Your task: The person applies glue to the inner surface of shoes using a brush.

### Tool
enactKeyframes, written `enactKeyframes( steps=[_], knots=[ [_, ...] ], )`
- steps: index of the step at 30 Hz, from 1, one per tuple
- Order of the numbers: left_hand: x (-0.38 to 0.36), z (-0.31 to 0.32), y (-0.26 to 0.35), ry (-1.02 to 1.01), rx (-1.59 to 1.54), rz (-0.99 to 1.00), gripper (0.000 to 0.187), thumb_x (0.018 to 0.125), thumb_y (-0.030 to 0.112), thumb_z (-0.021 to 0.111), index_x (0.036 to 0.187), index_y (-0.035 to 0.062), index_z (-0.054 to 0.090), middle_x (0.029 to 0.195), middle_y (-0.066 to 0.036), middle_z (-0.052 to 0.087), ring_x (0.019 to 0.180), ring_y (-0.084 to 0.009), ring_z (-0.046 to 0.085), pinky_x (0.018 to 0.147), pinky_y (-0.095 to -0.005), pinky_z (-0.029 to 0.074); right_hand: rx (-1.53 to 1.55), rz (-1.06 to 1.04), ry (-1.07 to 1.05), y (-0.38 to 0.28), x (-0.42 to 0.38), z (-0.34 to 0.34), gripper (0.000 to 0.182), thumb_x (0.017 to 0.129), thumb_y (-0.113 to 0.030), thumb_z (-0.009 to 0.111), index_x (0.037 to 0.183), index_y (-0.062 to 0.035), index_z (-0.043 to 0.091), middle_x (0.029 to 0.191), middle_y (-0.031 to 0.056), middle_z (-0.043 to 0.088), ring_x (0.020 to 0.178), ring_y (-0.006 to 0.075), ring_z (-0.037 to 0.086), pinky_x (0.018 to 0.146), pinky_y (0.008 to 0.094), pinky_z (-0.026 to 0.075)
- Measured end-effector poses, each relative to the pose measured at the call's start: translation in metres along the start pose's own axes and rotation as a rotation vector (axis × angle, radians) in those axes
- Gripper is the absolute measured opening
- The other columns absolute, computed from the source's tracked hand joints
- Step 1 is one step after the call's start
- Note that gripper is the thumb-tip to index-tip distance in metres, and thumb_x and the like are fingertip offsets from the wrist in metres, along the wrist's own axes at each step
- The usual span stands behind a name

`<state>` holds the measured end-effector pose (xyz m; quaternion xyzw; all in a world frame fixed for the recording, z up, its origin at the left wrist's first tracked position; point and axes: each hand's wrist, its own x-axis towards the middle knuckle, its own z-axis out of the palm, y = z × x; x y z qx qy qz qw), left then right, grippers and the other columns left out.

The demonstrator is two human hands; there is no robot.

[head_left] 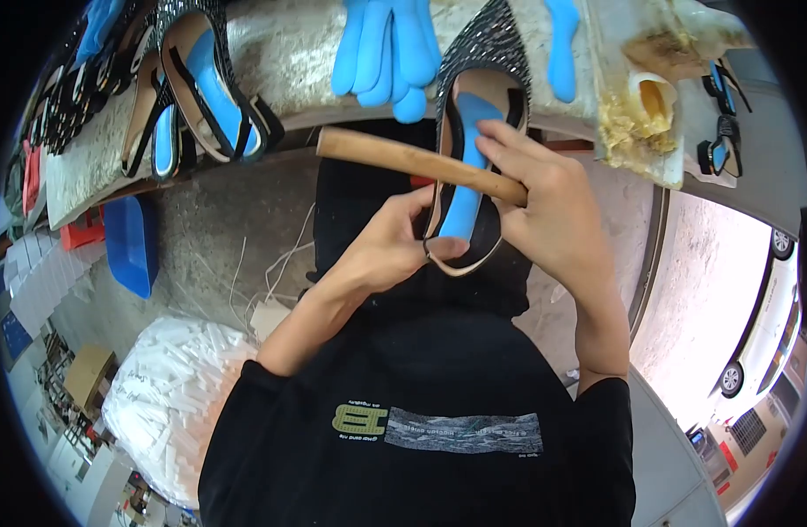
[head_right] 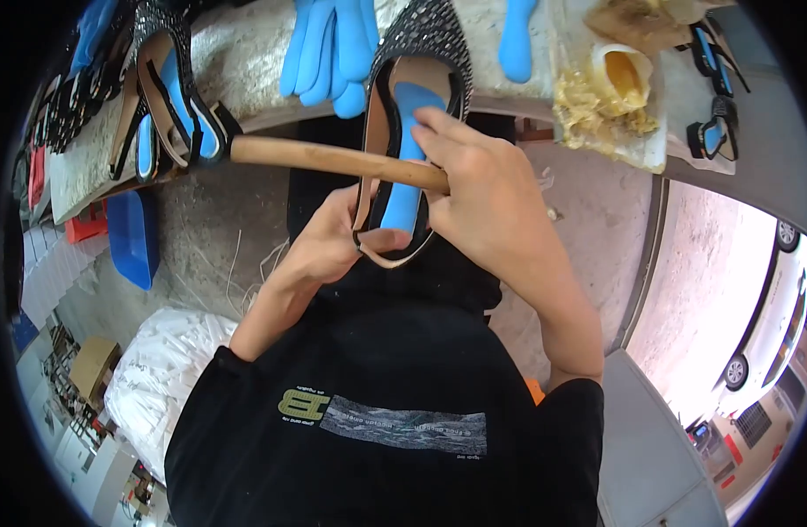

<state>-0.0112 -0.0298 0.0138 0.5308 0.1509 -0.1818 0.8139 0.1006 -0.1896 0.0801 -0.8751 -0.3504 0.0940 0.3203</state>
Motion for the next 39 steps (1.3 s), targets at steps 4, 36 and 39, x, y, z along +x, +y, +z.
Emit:
enactKeyframes(
  steps=[4, 36, 39],
  knots=[
    [-0.002, -0.001, 0.005, -0.008, 0.031, -0.059, 0.045, 0.074, 0.0, 0.075, 0.116, -0.0034, 0.06, 0.099, -0.012, 0.069, 0.088, -0.0206, 0.065, 0.086, -0.0315, 0.054, 0.446, -0.067, 0.608, 0.017, -0.019, -0.077, 0.05, 0.104, -0.037, 0.041, 0.105, 0.0029, 0.07, 0.118, 0.0211, 0.066, 0.075, 0.0176, 0.066, 0.06, 0.0242, 0.047],
    [0.01, 0.002, 0.033, -0.031, -0.002, 0.202, 0.065, 0.103, 0.037, 0.027, 0.158, 0.0034, 0.02, 0.117, -0.009, 0.062, 0.087, -0.0137, 0.052, 0.085, -0.0268, 0.039, 0.091, -0.287, 0.661, 0.023, 0.013, 0.015, 0.007, 0.083, 0.003, 0.071, 0.079, -0.0018, 0.069, 0.075, 0.0094, 0.071, 0.054, 0.0115, 0.057, 0.054, 0.0219, 0.047],
    [0.017, 0.004, 0.028, 0.05, 0.001, 0.276, 0.058, 0.104, 0.037, 0.027, 0.149, 0.002, 0.04, 0.101, -0.006, 0.064, 0.083, -0.0126, 0.051, 0.081, -0.0244, 0.039, 0.154, -0.246, 0.555, 0.019, -0.001, 0.005, 0.009, 0.085, 0.002, 0.07, 0.076, -0.0004, 0.067, 0.075, 0.0108, 0.072, 0.05, 0.0119, 0.055, 0.051, 0.0212, 0.046]
  ],
)
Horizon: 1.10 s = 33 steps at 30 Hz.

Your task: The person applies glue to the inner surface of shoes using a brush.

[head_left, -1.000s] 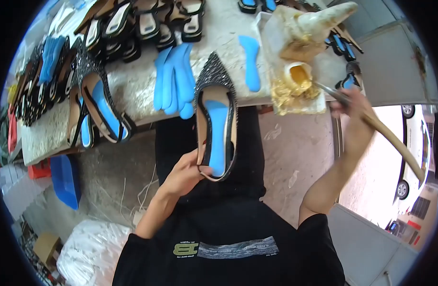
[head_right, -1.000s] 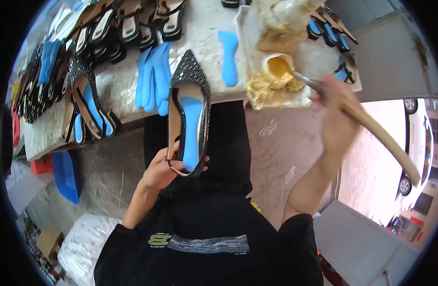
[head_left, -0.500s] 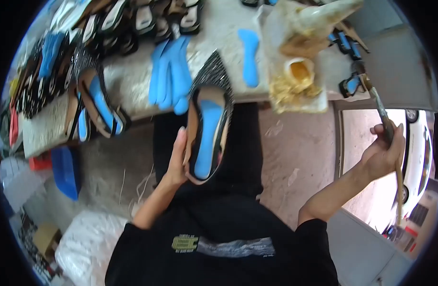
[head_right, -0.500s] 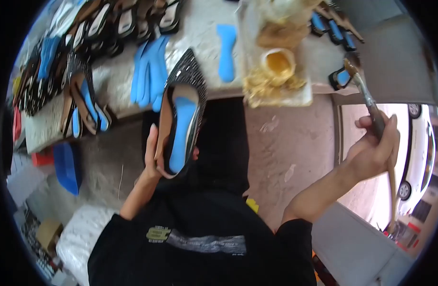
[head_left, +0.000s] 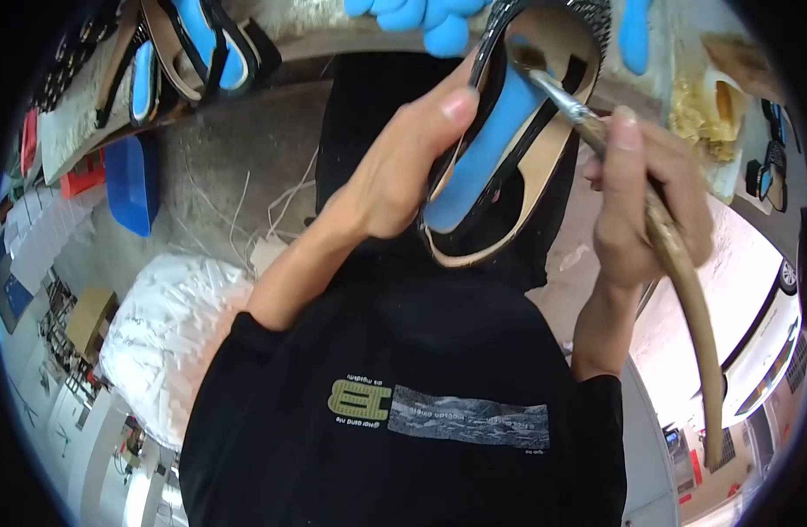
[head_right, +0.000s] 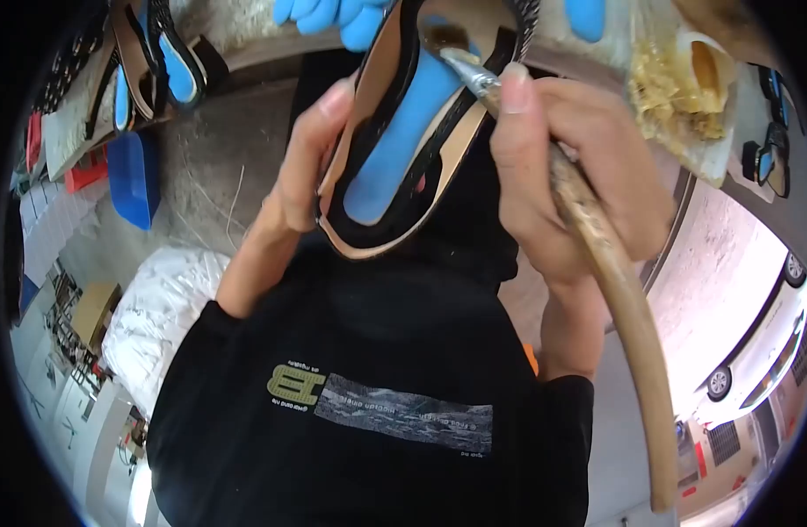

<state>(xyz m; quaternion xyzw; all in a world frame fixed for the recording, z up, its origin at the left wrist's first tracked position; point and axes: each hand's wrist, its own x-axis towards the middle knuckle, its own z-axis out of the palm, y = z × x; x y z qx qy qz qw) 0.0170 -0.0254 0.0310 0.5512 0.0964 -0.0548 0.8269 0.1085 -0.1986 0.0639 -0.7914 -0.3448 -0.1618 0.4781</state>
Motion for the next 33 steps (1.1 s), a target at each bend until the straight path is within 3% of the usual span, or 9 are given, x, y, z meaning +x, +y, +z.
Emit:
enactKeyframes(
  steps=[10, 13, 15, 20, 23, 25, 30, 32, 33],
  knots=[
    [-0.002, -0.001, 0.003, 0.011, -0.061, -0.087, 0.055, 0.104, 0.037, 0.028, 0.143, 0.001, 0.043, 0.106, -0.011, 0.064, 0.087, -0.0167, 0.056, 0.083, -0.0282, 0.043, 0.277, 0.389, 0.001, -0.04, -0.002, -0.022, 0.021, 0.094, -0.004, 0.056, 0.077, -0.0006, 0.067, 0.06, 0.0117, 0.064, 0.039, 0.0103, 0.047, 0.04, 0.0204, 0.039],
    [-0.001, -0.002, 0.004, -0.027, -0.058, -0.086, 0.054, 0.104, 0.038, 0.028, 0.141, 0.0007, 0.044, 0.108, -0.013, 0.064, 0.089, -0.018, 0.058, 0.084, -0.0295, 0.045, -0.047, 0.156, 0.211, -0.016, 0.001, 0.002, 0.023, 0.095, -0.005, 0.053, 0.077, -0.0014, 0.068, 0.056, 0.0103, 0.061, 0.038, 0.009, 0.047, 0.038, 0.0205, 0.038],
    [-0.002, -0.002, 0.006, -0.022, -0.04, -0.057, 0.054, 0.104, 0.038, 0.028, 0.14, 0.0005, 0.044, 0.11, -0.014, 0.064, 0.09, -0.0189, 0.059, 0.085, -0.0304, 0.046, 0.171, 0.289, -0.077, -0.039, -0.01, -0.016, 0.022, 0.096, -0.008, 0.055, 0.081, -0.0003, 0.07, 0.057, 0.0113, 0.063, 0.038, 0.0088, 0.048, 0.037, 0.0194, 0.038],
    [-0.002, -0.002, 0.01, -0.03, -0.018, -0.072, 0.053, 0.105, 0.038, 0.028, 0.136, -0.0001, 0.046, 0.113, -0.017, 0.064, 0.092, -0.0212, 0.062, 0.086, -0.0325, 0.048, 0.427, 0.476, -0.067, -0.036, 0.012, -0.022, 0.02, 0.095, -0.015, 0.061, 0.086, -0.0016, 0.072, 0.063, 0.009, 0.066, 0.037, 0.0074, 0.046, 0.036, 0.0161, 0.034],
    [-0.001, -0.003, 0.012, -0.054, 0.013, -0.069, 0.052, 0.105, 0.038, 0.028, 0.134, -0.0005, 0.047, 0.115, -0.019, 0.065, 0.093, -0.0225, 0.064, 0.087, -0.0337, 0.049, 0.296, 0.775, -0.44, -0.048, 0.029, -0.006, 0.019, 0.095, -0.016, 0.061, 0.087, -0.0016, 0.072, 0.067, 0.0058, 0.066, 0.036, 0.007, 0.044, 0.036, 0.0156, 0.031],
    [-0.001, -0.003, 0.013, -0.056, 0.022, -0.054, 0.052, 0.105, 0.038, 0.028, 0.133, -0.0007, 0.048, 0.116, -0.021, 0.065, 0.094, -0.0234, 0.065, 0.087, -0.0346, 0.05, 0.462, 0.597, 0.085, -0.034, 0.033, -0.001, 0.02, 0.093, -0.016, 0.064, 0.08, -0.0018, 0.071, 0.065, 0.0038, 0.064, 0.035, 0.0071, 0.043, 0.036, 0.0165, 0.032],
    [0.0, 0.002, 0.011, 0.041, 0.083, -0.028, 0.051, 0.104, 0.04, 0.031, 0.132, 0.001, 0.05, 0.116, -0.02, 0.065, 0.085, -0.0237, 0.066, 0.081, -0.0369, 0.053, 0.346, 0.546, -0.152, -0.038, 0.022, -0.012, 0.017, 0.093, -0.014, 0.064, 0.083, -0.0032, 0.071, 0.065, 0.0027, 0.064, 0.037, 0.0054, 0.045, 0.037, 0.0167, 0.034],
    [-0.009, 0.014, 0.026, 0.039, -0.085, -0.11, 0.046, 0.106, 0.035, 0.026, 0.122, 0.0037, 0.056, 0.089, -0.002, 0.061, 0.077, -0.0113, 0.055, 0.073, -0.0249, 0.045, 0.271, 0.465, 0.06, -0.023, 0.02, -0.026, 0.017, 0.095, -0.018, 0.065, 0.092, -0.0023, 0.071, 0.069, 0.004, 0.065, 0.043, 0.0061, 0.051, 0.042, 0.0179, 0.04],
    [-0.005, 0.013, 0.027, 0.007, -0.073, -0.098, 0.048, 0.104, 0.038, 0.031, 0.128, 0.0031, 0.053, 0.095, -0.003, 0.062, 0.075, -0.0129, 0.058, 0.07, -0.0267, 0.047, -0.347, -0.27, 0.103, 0.009, 0.025, -0.049, 0.02, 0.097, -0.021, 0.065, 0.103, -0.0028, 0.069, 0.079, 0.0067, 0.067, 0.046, 0.0063, 0.05, 0.044, 0.0184, 0.041]
  ],
)
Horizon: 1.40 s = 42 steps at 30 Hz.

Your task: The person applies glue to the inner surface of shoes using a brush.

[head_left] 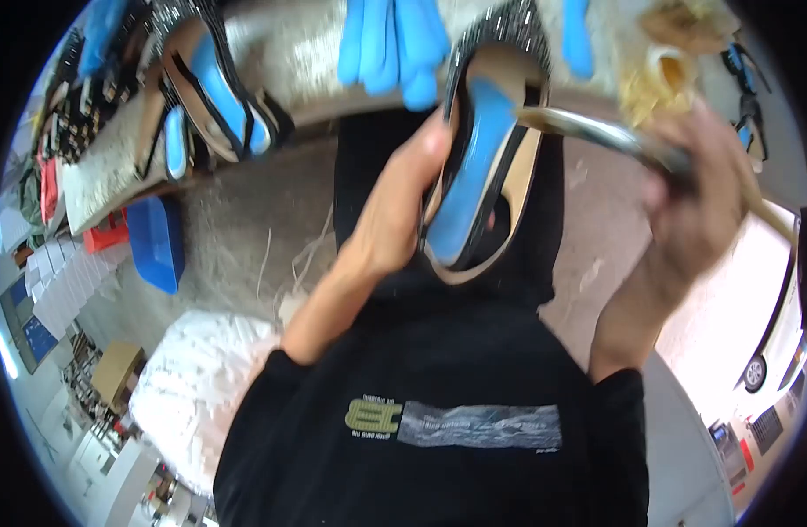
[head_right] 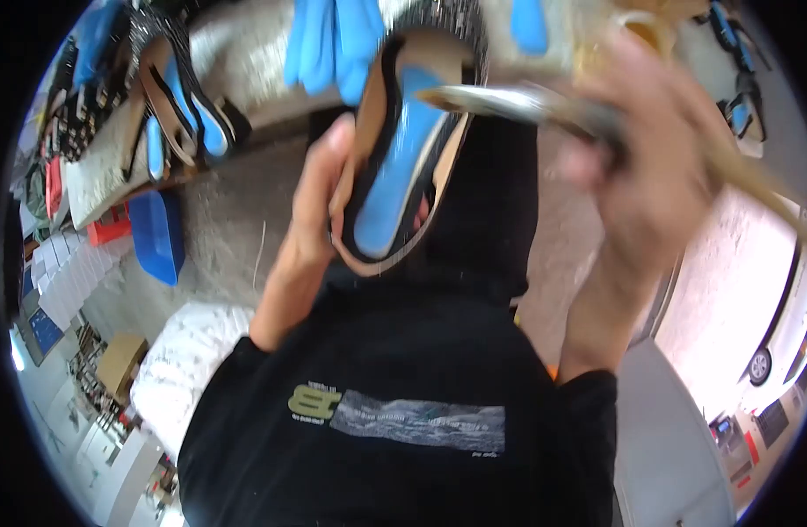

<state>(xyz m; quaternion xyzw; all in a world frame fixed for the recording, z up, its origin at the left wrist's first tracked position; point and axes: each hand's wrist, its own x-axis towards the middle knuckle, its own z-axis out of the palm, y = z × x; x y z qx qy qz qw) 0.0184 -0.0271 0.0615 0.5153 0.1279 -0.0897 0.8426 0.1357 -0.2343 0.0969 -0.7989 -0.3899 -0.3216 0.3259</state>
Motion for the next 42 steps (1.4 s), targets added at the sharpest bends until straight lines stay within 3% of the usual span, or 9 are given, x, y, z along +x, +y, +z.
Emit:
enactKeyframes(
  steps=[1, 3, 6, 9, 22, 23, 27, 32, 42],
  knots=[
    [-0.002, 0.004, -0.001, 0.045, -0.01, 0.076, 0.05, 0.103, 0.04, 0.035, 0.13, 0.0026, 0.052, 0.099, -0.004, 0.061, 0.076, -0.0134, 0.058, 0.071, -0.0267, 0.047, 0.033, -0.203, 0.048, 0.029, 0.003, -0.029, 0.021, 0.1, -0.021, 0.056, 0.102, -0.0015, 0.065, 0.081, 0.0073, 0.064, 0.047, 0.005, 0.047, 0.044, 0.0157, 0.038],
    [0.009, 0.019, 0.018, 0.122, -0.026, 0.196, 0.053, 0.1, 0.041, 0.04, 0.134, 0.002, 0.05, 0.106, -0.006, 0.06, 0.075, -0.0141, 0.057, 0.07, -0.0273, 0.046, 0.719, 0.609, 0.356, 0.013, -0.006, -0.086, 0.032, 0.1, -0.026, 0.051, 0.083, -0.0034, 0.063, 0.07, 0.0089, 0.061, 0.042, 0.007, 0.044, 0.042, 0.0151, 0.034],
    [0.068, 0.024, 0.071, 0.087, -0.033, 0.306, 0.047, 0.098, 0.038, 0.042, 0.126, 0.0026, 0.053, 0.104, -0.007, 0.06, 0.073, -0.0141, 0.054, 0.068, -0.0277, 0.044, 0.544, 0.759, 0.574, 0.017, -0.017, -0.104, 0.03, 0.099, -0.019, 0.047, 0.076, -0.0036, 0.059, 0.068, 0.0089, 0.059, 0.037, 0.0067, 0.037, 0.036, 0.0167, 0.028],
    [0.181, 0.031, 0.137, 0.149, 0.007, 0.366, 0.032, 0.097, 0.032, 0.04, 0.094, 0.0064, 0.058, 0.089, -0.006, 0.06, 0.074, -0.0147, 0.052, 0.065, -0.0282, 0.041, 0.631, 0.875, 0.592, 0.026, -0.045, -0.106, 0.025, 0.098, -0.013, 0.051, 0.076, -0.0025, 0.058, 0.07, 0.011, 0.06, 0.036, 0.0094, 0.038, 0.035, 0.0176, 0.031],
    [0.427, -0.02, 0.19, 0.325, 0.585, -0.073, 0.029, 0.093, 0.023, 0.056, 0.105, -0.0033, 0.063, 0.097, -0.015, 0.069, 0.088, -0.0246, 0.066, 0.084, -0.035, 0.053, 0.61, 1.083, 0.561, 0.027, -0.105, -0.14, 0.019, 0.095, -0.01, 0.054, 0.078, -0.0009, 0.057, 0.071, 0.0122, 0.058, 0.041, 0.0124, 0.044, 0.037, 0.0205, 0.035],
    [0.418, -0.02, 0.189, 0.34, 0.583, -0.074, 0.029, 0.093, 0.023, 0.056, 0.105, -0.0033, 0.063, 0.097, -0.015, 0.069, 0.088, -0.0246, 0.066, 0.084, -0.035, 0.053, 0.622, 1.084, 0.55, 0.028, -0.101, -0.139, 0.019, 0.095, -0.01, 0.054, 0.078, -0.0009, 0.057, 0.071, 0.0122, 0.058, 0.041, 0.0124, 0.044, 0.037, 0.0205, 0.035],
    [0.315, 0.028, 0.158, 0.618, 1.188, 1.082, 0.029, 0.094, 0.021, 0.059, 0.105, -0.0052, 0.058, 0.094, -0.019, 0.063, 0.09, -0.0332, 0.062, 0.077, -0.0432, 0.05, 0.647, 0.999, 0.566, 0.02, -0.075, -0.122, 0.021, 0.096, -0.012, 0.054, 0.079, 0.0001, 0.058, 0.081, 0.0177, 0.061, 0.052, 0.0161, 0.052, 0.04, 0.0209, 0.038],
    [0.18, 0.015, 0.088, 0.816, 1.689, 0.411, 0.063, 0.088, 0.041, 0.071, 0.127, -0.0038, 0.049, 0.093, -0.022, 0.061, 0.089, -0.0346, 0.058, 0.08, -0.044, 0.05, 0.735, 1.016, 0.595, 0.015, -0.096, -0.119, 0.021, 0.096, -0.013, 0.055, 0.084, 0.0033, 0.061, 0.099, 0.0239, 0.063, 0.06, 0.0194, 0.055, 0.046, 0.0238, 0.044],
    [0.245, 0.004, 0.059, 0.94, 1.906, 0.536, 0.104, 0.084, 0.032, 0.075, 0.156, -0.0027, 0.009, 0.102, -0.025, 0.058, 0.079, -0.0351, 0.052, 0.073, -0.0421, 0.048, 0.813, 0.629, 0.316, -0.025, -0.042, -0.11, 0.027, 0.098, -0.02, 0.058, 0.099, 0.0053, 0.067, 0.106, 0.0237, 0.065, 0.066, 0.0215, 0.058, 0.055, 0.0273, 0.049]
  ],
)
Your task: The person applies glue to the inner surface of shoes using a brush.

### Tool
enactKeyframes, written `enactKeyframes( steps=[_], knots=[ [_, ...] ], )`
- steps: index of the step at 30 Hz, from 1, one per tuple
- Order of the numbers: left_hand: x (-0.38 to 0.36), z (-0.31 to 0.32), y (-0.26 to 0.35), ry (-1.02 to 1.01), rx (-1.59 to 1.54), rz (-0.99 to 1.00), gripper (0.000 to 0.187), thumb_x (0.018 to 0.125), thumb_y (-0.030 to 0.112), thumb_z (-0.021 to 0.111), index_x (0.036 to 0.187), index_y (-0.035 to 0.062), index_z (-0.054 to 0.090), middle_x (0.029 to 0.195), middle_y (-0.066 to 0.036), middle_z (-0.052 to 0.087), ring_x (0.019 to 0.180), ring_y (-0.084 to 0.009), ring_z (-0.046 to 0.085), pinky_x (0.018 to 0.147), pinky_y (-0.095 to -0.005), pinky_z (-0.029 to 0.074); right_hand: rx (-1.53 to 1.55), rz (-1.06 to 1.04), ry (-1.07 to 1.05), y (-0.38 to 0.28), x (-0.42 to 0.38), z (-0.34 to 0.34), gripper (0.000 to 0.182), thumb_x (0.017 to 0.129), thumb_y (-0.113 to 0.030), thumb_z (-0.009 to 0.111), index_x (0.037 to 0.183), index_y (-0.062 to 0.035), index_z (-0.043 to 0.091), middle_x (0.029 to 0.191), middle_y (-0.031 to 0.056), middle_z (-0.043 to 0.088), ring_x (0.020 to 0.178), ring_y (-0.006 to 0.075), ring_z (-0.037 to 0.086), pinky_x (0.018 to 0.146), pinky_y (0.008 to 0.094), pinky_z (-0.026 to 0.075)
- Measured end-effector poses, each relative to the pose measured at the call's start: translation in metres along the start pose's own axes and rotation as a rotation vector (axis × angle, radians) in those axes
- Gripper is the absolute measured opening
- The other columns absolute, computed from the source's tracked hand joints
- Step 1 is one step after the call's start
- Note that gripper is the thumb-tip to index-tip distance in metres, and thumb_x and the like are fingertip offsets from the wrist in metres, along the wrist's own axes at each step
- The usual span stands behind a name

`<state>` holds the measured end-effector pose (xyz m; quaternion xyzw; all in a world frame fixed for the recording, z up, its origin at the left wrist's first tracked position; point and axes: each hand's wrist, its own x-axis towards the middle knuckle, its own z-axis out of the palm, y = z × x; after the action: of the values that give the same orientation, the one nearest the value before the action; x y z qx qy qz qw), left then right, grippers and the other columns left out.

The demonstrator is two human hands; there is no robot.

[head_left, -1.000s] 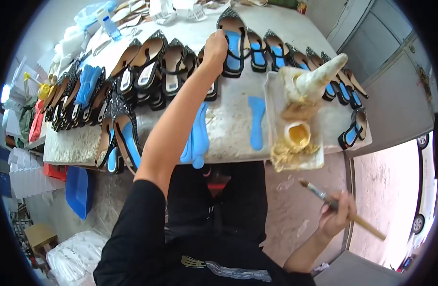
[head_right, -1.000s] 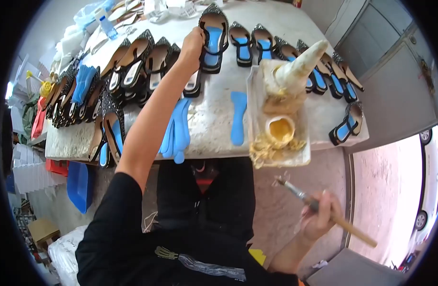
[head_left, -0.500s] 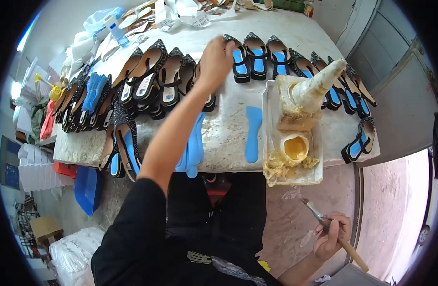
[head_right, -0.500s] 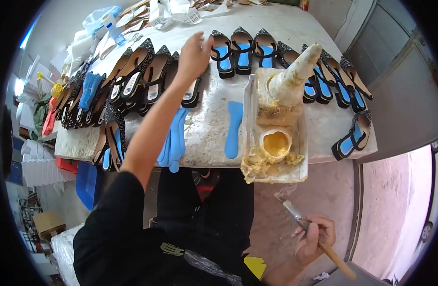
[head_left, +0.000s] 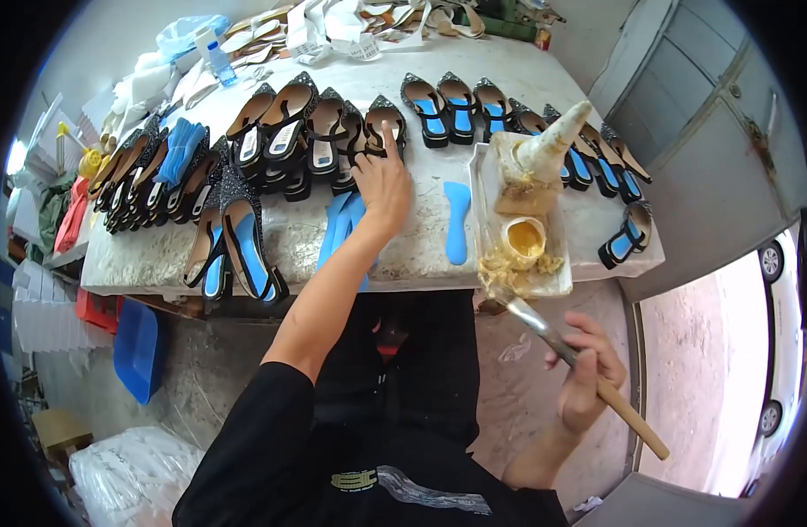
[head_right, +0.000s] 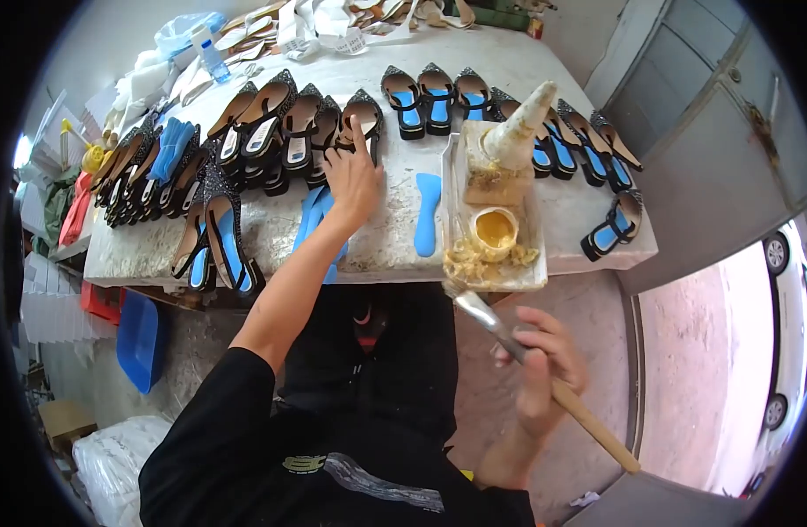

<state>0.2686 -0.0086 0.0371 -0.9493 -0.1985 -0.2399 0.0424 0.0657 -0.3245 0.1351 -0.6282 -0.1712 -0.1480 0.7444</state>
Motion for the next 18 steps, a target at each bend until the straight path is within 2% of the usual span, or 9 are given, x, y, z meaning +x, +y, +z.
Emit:
enactKeyframes(
  steps=[5, 7, 8, 10, 11, 12, 14, 16, 18],
  knots=[
    [-0.01, -0.035, 0.013, 0.097, -0.7, -0.131, 0.091, 0.086, 0.01, 0.068, 0.157, -0.001, 0.011, 0.114, -0.032, 0.05, 0.091, -0.0354, 0.052, 0.082, -0.0451, 0.046, -0.091, -0.049, -0.1, -0.001, 0.002, 0.028, 0.025, 0.098, -0.016, 0.058, 0.097, 0.0068, 0.067, 0.103, 0.0228, 0.066, 0.066, 0.02, 0.06, 0.055, 0.0274, 0.049],
    [-0.027, -0.075, 0.013, 0.166, -0.966, -0.184, 0.093, 0.084, 0.004, 0.069, 0.156, -0.003, 0.011, 0.129, -0.034, 0.04, 0.095, -0.0366, 0.051, 0.088, -0.0472, 0.043, -0.265, -0.047, 0.055, -0.005, 0.009, 0.024, 0.022, 0.097, -0.014, 0.06, 0.095, 0.0057, 0.069, 0.089, 0.0177, 0.069, 0.059, 0.0159, 0.059, 0.052, 0.0241, 0.047],
    [-0.044, -0.094, 0.007, 0.14, -0.972, -0.184, 0.093, 0.084, 0.004, 0.069, 0.156, -0.003, 0.011, 0.129, -0.034, 0.04, 0.095, -0.0366, 0.051, 0.088, -0.0472, 0.043, -0.281, -0.029, 0.064, -0.009, 0.016, 0.02, 0.022, 0.097, -0.014, 0.06, 0.095, 0.0057, 0.069, 0.089, 0.0177, 0.069, 0.059, 0.0159, 0.059, 0.052, 0.0241, 0.047],
    [-0.102, -0.131, -0.015, 0.488, -0.772, 0.105, 0.093, 0.083, 0.005, 0.07, 0.155, -0.0046, 0.012, 0.13, -0.029, 0.042, 0.099, -0.0352, 0.051, 0.094, -0.0455, 0.041, -0.519, 0.051, 0.229, -0.016, 0.034, 0.011, 0.023, 0.096, -0.016, 0.063, 0.088, 0.0031, 0.071, 0.073, 0.0103, 0.068, 0.052, 0.0117, 0.055, 0.048, 0.0206, 0.044],
    [-0.144, -0.147, -0.021, 0.328, -0.978, 0.045, 0.095, 0.082, 0.008, 0.073, 0.154, -0.0059, 0.014, 0.133, -0.026, 0.042, 0.104, -0.0363, 0.05, 0.098, -0.0448, 0.039, -0.573, 0.075, 0.238, -0.013, 0.049, 0.01, 0.022, 0.094, -0.017, 0.066, 0.086, 0.0037, 0.072, 0.068, 0.0079, 0.066, 0.049, 0.0111, 0.054, 0.046, 0.0208, 0.042],
    [-0.182, -0.15, -0.028, 0.363, -0.735, 0.129, 0.096, 0.079, 0.009, 0.076, 0.153, -0.0053, 0.017, 0.134, -0.026, 0.041, 0.108, -0.0378, 0.051, 0.098, -0.0438, 0.04, -0.628, 0.097, 0.244, -0.005, 0.067, 0.011, 0.022, 0.092, -0.017, 0.069, 0.085, 0.0042, 0.072, 0.062, 0.0056, 0.064, 0.045, 0.0105, 0.053, 0.045, 0.0211, 0.041],
    [-0.248, -0.135, -0.041, 0.267, -1.057, 0.177, 0.097, 0.075, 0.006, 0.078, 0.152, -0.004, 0.02, 0.132, -0.026, 0.043, 0.114, -0.0402, 0.051, 0.101, -0.0424, 0.039, -0.673, 0.181, 0.226, 0.025, 0.097, 0.025, 0.03, 0.092, -0.023, 0.07, 0.079, 0.004, 0.071, 0.057, 0.0034, 0.061, 0.045, 0.0098, 0.052, 0.045, 0.0204, 0.039],
    [-0.276, -0.122, -0.045, 0.266, -1.186, 0.166, 0.089, 0.084, 0.016, 0.074, 0.153, -0.0015, 0.021, 0.137, -0.024, 0.045, 0.122, -0.037, 0.05, 0.102, -0.0403, 0.04, -0.686, 0.296, 0.122, 0.054, 0.117, 0.026, 0.031, 0.091, -0.025, 0.071, 0.078, 0.0038, 0.071, 0.056, 0.0035, 0.061, 0.045, 0.0106, 0.053, 0.046, 0.0208, 0.041],
    [-0.274, -0.134, -0.053, -0.06, -1.616, -0.246, 0.089, 0.089, 0.035, 0.065, 0.155, 0.0018, 0.014, 0.141, -0.023, 0.042, 0.125, -0.034, 0.049, 0.101, -0.0459, 0.043, -0.695, 0.389, 0.034, 0.053, 0.124, 0.012, 0.031, 0.09, -0.025, 0.072, 0.079, 0.0036, 0.07, 0.057, 0.0041, 0.062, 0.046, 0.0112, 0.054, 0.047, 0.0213, 0.043]
  ],
)
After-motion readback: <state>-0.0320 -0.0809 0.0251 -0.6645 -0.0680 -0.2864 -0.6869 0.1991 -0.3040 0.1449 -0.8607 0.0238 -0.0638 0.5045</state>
